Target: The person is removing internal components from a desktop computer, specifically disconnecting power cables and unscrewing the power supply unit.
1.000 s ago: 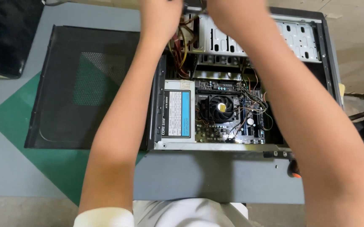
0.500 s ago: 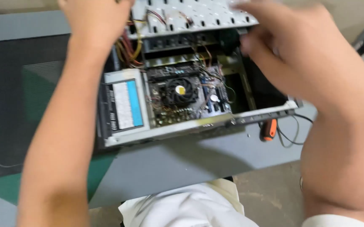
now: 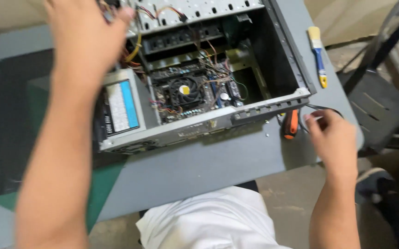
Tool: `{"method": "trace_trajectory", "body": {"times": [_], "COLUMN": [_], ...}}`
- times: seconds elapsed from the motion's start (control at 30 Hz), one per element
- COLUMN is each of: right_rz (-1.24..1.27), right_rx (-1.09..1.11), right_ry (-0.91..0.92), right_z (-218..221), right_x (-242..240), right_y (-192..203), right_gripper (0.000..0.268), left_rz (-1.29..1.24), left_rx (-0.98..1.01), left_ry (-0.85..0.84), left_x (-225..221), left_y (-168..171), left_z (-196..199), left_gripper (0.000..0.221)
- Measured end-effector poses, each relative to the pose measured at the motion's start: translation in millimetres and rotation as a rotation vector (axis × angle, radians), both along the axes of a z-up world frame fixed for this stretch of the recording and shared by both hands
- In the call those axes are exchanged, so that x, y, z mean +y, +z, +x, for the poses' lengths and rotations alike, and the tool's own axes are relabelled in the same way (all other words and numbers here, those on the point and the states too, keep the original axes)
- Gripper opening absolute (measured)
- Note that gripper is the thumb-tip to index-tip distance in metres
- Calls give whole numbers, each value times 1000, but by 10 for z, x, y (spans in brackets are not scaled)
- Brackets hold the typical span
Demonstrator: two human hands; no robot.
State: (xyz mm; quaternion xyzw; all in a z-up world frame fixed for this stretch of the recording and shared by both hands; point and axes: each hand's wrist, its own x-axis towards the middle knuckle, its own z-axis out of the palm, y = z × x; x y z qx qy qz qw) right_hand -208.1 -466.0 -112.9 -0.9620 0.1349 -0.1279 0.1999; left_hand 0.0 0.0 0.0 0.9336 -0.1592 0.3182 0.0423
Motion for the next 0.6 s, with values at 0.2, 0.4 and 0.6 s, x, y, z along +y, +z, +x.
{"method": "trace_trajectory", "body": {"times": [0.2,0.4,0.6], "right_rz": [35,259,129], "right_rx": [161,277,175], "right_ry": [10,-82,-29], "right_z": [131,154,168], "right_x": [350,410,139], "right_y": [-255,-55,-331], "right_gripper": [49,33,54], "left_rz": [-476,-331,-287], "left_rx": [188,42,180], "left_ry": [-576,-415,-173], "left_x": [-357,-206,-299], "left_y": [542,327,-269], "left_z": [-847,-1298,-1528], "left_gripper": [37,29,56]}}
